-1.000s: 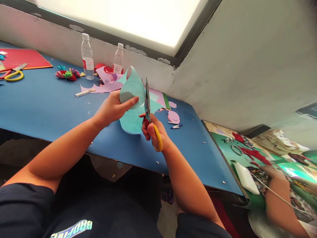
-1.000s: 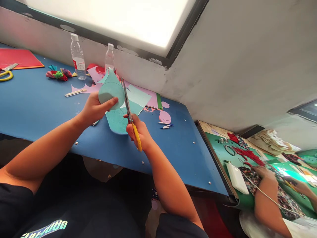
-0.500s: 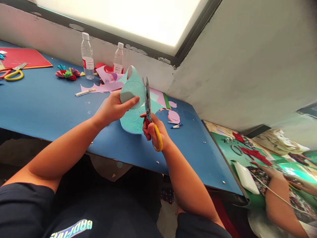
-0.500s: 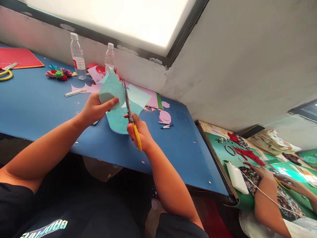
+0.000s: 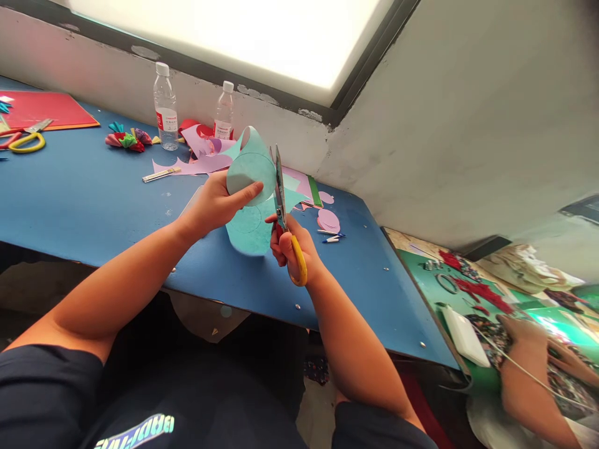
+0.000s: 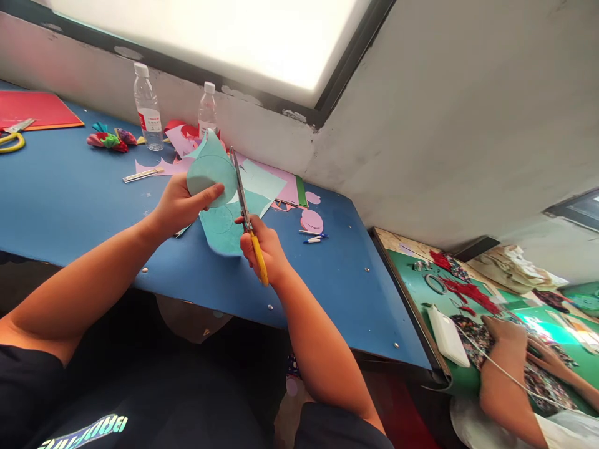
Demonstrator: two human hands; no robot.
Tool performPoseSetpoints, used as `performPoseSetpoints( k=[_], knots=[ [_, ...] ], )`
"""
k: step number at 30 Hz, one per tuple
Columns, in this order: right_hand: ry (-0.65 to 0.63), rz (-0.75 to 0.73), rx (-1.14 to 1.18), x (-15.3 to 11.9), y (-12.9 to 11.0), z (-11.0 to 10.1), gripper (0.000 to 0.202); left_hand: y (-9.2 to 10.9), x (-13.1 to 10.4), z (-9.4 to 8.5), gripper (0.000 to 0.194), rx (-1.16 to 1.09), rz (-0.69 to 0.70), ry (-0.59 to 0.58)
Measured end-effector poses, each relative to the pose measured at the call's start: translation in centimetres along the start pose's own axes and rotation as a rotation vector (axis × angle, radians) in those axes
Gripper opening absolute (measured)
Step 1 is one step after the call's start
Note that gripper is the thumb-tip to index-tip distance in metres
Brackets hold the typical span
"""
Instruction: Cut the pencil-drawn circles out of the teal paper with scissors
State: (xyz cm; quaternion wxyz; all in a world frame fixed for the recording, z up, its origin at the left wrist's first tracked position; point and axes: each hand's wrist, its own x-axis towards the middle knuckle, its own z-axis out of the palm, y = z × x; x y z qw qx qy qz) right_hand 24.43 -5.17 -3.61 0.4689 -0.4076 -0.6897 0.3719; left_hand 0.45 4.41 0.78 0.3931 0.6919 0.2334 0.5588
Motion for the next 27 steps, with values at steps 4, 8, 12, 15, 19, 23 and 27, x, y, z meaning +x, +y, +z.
performPoseSetpoints(
  k=[4,8,12,15,19,23,27],
  knots=[
    [-0.005,0.001,-0.008,0.05,0.09,-0.03,0.09,-0.19,0.03,-0.09,0.066,-0.012,0.005,-0.006],
    [-0.005,0.003,-0.01,0.08,0.07,-0.06,0.09,-0.34,0.1,-0.19,0.064,-0.023,0.016,-0.004],
    [-0.006,-0.01,0.003,0.1,0.0,-0.03,0.088,-0.39,0.2,-0.25,0.063,-0.028,0.026,-0.003],
    [0.0,-0.006,0.005,0.09,-0.01,0.02,0.088,-0.44,0.26,-0.26,0.064,-0.025,0.034,0.007],
    [0.007,0.019,-0.004,0.03,0.01,0.04,0.09,-0.57,0.29,-0.29,0.064,-0.02,0.039,0.018],
    [0.0,0.03,0.008,0.03,-0.12,0.01,0.088,-0.57,0.3,-0.28,0.063,-0.023,0.029,0.019],
    [-0.005,0.034,0.009,0.06,-0.33,0.0,0.088,-0.34,0.32,-0.21,0.062,-0.031,0.022,0.027]
  ],
)
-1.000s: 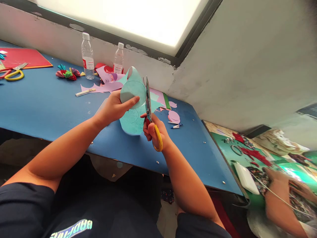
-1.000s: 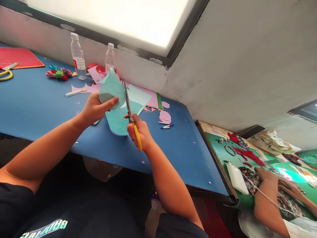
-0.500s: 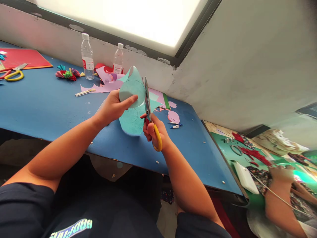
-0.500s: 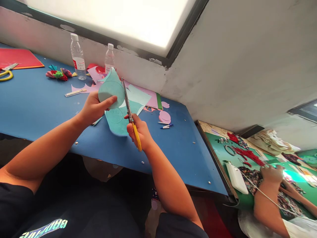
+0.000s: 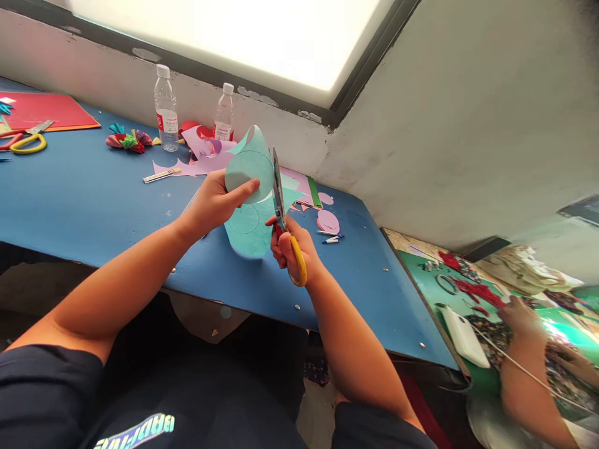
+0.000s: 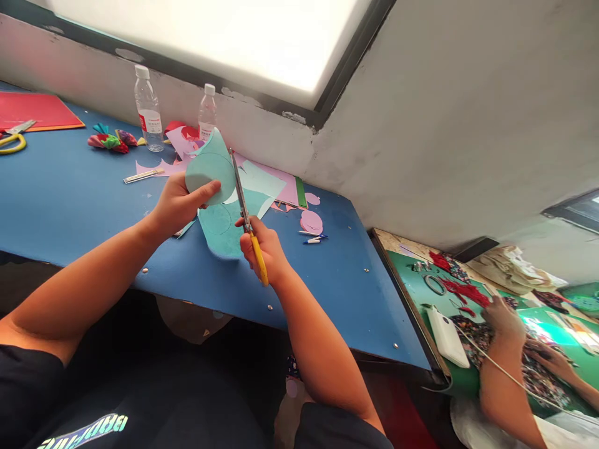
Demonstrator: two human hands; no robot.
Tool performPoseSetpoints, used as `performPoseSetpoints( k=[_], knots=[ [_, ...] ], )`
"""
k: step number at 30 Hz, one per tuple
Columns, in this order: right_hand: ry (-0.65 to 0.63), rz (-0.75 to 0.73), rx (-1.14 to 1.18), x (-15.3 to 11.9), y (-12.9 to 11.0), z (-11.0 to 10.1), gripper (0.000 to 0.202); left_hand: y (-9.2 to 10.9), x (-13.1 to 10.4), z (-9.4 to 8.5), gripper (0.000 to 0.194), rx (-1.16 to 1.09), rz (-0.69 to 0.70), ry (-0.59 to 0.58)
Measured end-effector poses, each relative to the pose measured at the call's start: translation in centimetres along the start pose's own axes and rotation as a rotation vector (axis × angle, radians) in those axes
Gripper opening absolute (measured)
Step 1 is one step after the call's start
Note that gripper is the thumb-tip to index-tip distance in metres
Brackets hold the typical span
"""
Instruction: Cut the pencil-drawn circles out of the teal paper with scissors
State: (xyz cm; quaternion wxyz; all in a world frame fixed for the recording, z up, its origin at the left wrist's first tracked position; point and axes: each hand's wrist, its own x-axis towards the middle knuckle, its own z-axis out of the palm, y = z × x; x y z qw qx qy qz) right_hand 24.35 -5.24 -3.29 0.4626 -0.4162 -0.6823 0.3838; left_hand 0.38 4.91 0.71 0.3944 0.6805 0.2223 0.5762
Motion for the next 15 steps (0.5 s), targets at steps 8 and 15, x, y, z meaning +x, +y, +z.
performPoseSetpoints(
  k=[8,15],
  knots=[
    [0.005,-0.007,-0.015,-0.12,-0.11,0.06,0.087,0.4,0.08,0.09,0.06,-0.007,-0.011,0.017],
    [0.009,-0.001,-0.006,-0.1,-0.32,0.12,0.086,0.17,0.05,0.0,0.063,-0.017,0.001,0.015]
  ],
)
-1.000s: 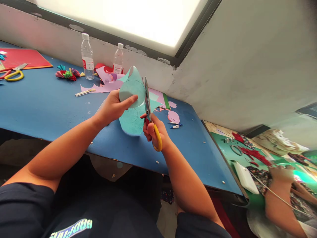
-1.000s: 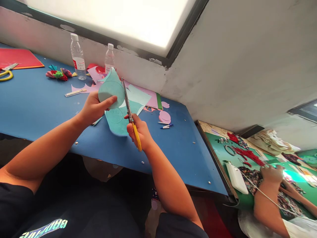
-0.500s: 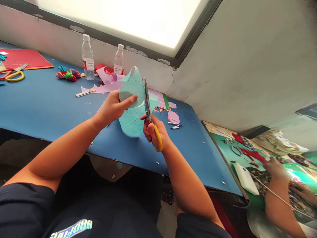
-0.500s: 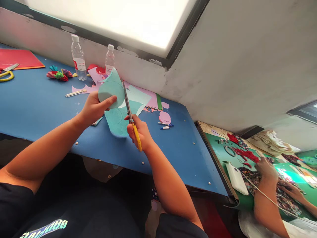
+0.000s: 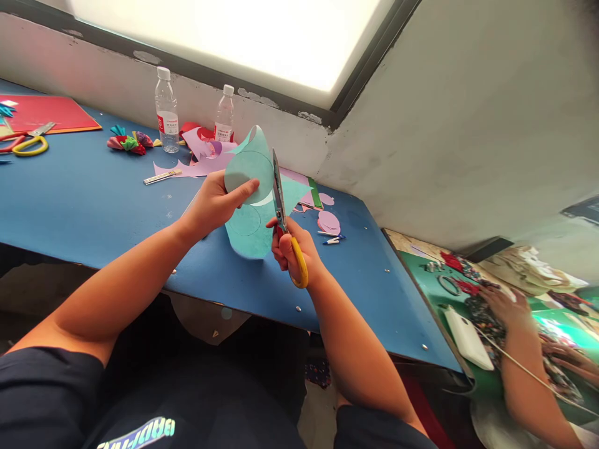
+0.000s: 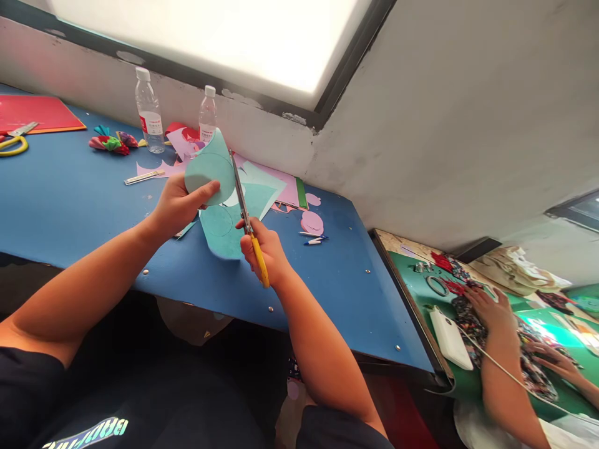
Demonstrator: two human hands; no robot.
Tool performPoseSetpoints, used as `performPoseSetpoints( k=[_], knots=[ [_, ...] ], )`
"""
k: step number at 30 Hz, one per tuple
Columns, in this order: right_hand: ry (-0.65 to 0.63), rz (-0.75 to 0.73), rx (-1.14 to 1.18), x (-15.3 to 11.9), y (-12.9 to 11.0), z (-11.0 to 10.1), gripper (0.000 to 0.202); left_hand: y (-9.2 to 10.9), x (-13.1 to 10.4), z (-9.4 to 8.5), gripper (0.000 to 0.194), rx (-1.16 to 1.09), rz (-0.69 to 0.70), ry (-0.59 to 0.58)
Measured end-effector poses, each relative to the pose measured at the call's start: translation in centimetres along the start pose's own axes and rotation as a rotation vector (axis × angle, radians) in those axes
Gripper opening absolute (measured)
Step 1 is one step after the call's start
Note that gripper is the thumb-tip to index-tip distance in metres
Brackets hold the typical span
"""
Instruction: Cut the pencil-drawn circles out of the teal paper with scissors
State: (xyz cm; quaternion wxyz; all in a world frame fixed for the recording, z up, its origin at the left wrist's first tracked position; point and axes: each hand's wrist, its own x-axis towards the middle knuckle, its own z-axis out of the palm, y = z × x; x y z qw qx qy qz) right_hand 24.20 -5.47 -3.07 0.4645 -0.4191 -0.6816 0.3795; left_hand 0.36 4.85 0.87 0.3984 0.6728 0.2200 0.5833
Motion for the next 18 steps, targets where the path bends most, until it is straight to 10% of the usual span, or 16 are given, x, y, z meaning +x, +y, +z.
performPoseSetpoints(
  k=[18],
  knots=[
    [0.006,0.027,0.023,-0.08,-0.19,0.14,0.087,0.5,0.19,0.19,0.059,-0.015,0.002,0.033]
  ],
)
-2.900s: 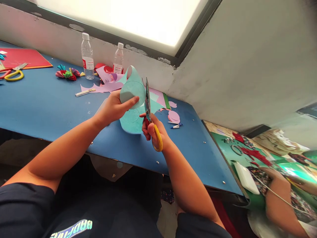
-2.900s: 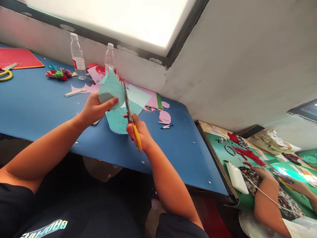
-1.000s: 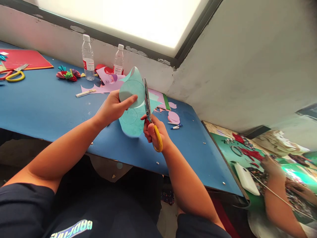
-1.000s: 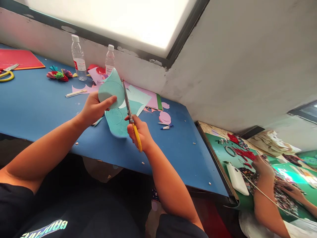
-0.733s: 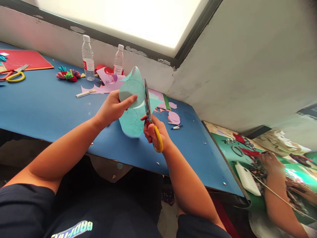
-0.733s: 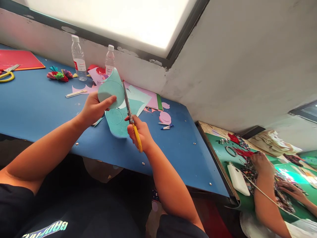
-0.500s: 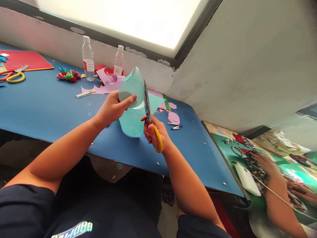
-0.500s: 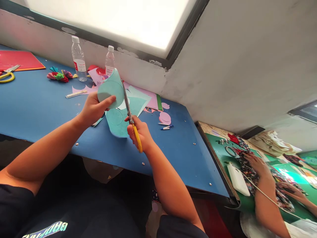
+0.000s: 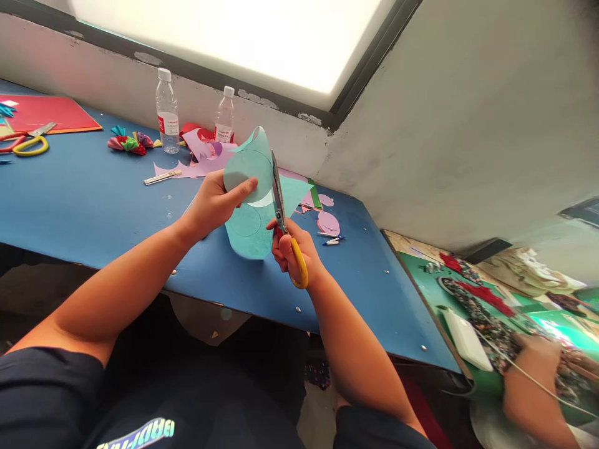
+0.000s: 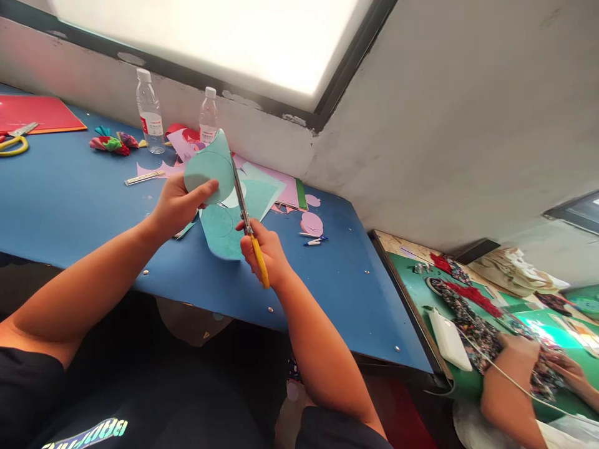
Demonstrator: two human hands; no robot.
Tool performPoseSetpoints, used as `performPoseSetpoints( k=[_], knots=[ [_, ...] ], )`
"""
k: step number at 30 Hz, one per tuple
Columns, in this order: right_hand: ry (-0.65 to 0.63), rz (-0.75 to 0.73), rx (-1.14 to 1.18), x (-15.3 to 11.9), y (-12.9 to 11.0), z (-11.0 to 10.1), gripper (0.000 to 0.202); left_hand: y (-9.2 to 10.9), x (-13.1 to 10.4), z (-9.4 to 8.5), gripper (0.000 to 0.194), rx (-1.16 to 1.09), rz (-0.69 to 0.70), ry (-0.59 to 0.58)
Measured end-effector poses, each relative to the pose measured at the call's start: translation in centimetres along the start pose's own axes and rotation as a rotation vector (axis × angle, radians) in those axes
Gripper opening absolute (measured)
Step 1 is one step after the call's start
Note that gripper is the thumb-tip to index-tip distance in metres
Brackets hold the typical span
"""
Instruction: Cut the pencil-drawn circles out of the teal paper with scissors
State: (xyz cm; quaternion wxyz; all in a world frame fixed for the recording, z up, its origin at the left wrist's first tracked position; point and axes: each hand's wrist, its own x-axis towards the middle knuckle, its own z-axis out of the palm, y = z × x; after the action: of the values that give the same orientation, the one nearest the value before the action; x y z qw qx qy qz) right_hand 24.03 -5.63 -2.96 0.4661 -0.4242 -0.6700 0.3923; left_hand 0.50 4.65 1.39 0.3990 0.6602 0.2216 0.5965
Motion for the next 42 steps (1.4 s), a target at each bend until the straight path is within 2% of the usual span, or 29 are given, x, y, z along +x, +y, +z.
performPoseSetpoints(
  k=[18,36,42],
  knots=[
    [0.005,0.014,-0.002,0.0,-0.2,0.12,0.087,-0.67,0.27,-0.06,0.059,-0.021,0.046,0.039],
    [-0.028,0.023,-0.021,0.02,-0.23,-0.06,0.089,-0.09,0.32,0.04,0.053,-0.026,0.048,0.04],
    [-0.045,-0.004,0.0,0.12,0.17,-0.13,0.091,-0.02,0.18,0.1,0.05,-0.006,0.039,-0.001]
  ],
)
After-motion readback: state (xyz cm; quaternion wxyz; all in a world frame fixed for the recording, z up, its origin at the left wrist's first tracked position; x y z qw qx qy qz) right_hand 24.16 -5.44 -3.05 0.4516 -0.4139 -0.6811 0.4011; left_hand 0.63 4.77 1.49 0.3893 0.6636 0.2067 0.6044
